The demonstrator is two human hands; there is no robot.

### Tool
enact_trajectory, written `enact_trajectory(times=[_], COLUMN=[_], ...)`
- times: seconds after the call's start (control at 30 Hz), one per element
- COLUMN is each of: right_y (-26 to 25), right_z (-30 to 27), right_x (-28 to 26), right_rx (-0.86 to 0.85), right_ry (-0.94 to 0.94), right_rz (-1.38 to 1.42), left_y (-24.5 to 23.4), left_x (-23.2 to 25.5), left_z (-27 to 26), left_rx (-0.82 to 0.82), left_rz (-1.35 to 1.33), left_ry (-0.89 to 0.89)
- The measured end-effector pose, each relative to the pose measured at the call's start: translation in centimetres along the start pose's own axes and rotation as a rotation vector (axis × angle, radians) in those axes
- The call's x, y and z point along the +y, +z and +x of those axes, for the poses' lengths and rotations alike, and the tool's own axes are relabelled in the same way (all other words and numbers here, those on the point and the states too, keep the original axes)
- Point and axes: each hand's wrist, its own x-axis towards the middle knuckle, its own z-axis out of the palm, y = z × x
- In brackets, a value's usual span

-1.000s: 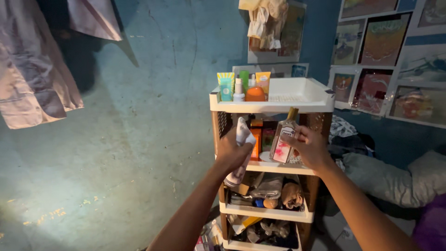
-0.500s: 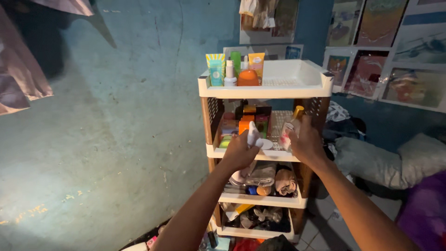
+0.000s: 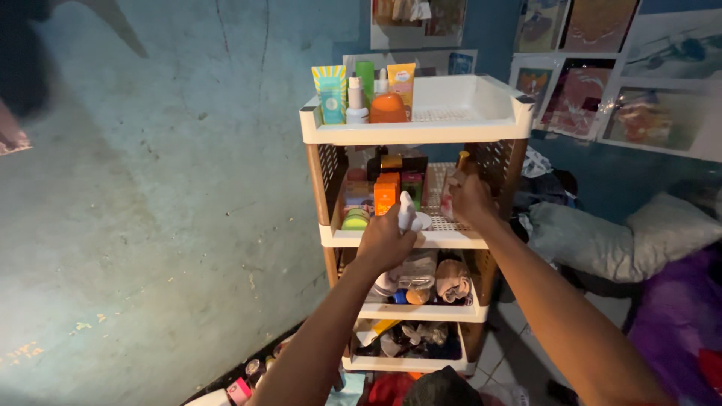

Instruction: The person cleans various cosmetic and skincare containers with a white cloth, picking them up individually from the floor or a shelf and placing some back onto the shelf.

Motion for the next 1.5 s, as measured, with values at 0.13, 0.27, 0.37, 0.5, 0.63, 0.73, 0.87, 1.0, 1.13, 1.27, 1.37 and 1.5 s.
enact_trajectory(times=[0.13, 0.27, 0.37, 0.5, 0.63, 0.73, 0.87, 1.0, 1.13, 1.27, 1.37, 1.5], right_y=[2.6, 5.8, 7.8, 9.3, 10.5, 11.8, 13.1, 14.0, 15.2, 15.7, 15.8, 16.0], right_z=[2.6, 5.7, 7.7, 9.8, 11.1, 11.5, 12.6, 14.0, 15.4, 15.5, 15.3, 15.4], right_x=[0.4, 2.0, 3.1, 4.4, 5.7, 7.0, 8.6, 9.3, 9.4, 10.2, 10.3, 9.9], right_rx=[0.000, -0.007, -0.026, -0.046, -0.075, -0.099, -0.115, -0.127, -0.123, -0.121, -0.116, -0.104], right_ry=[0.035, 0.065, 0.075, 0.080, 0.070, 0.064, 0.052, 0.026, 0.005, -0.001, -0.007, -0.021], right_rz=[-0.048, -0.112, -0.156, -0.210, -0.267, -0.315, -0.377, -0.449, -0.508, -0.575, -0.615, -0.643], left_y=[0.1, 0.4, 0.4, 0.3, 0.3, 0.6, 0.6, 0.5, 0.4, 0.4, 0.3, 0.1], left_x=[1.1, 1.6, 1.5, 1.4, 1.2, 0.9, 0.8, 0.7, 0.7, 0.6, 0.8, 1.0], left_z=[0.6, 1.5, 1.8, 2.0, 1.9, 2.0, 1.9, 2.0, 1.9, 2.1, 2.0, 2.0], left_rx=[-0.050, -0.054, -0.035, -0.017, -0.003, 0.001, 0.016, 0.007, 0.011, -0.006, -0.002, -0.010], left_rz=[0.096, 0.145, 0.152, 0.132, 0.125, 0.133, 0.120, 0.101, 0.091, 0.081, 0.076, 0.103], left_ry=[-0.133, -0.190, -0.204, -0.223, -0.224, -0.217, -0.212, -0.229, -0.256, -0.252, -0.256, -0.273])
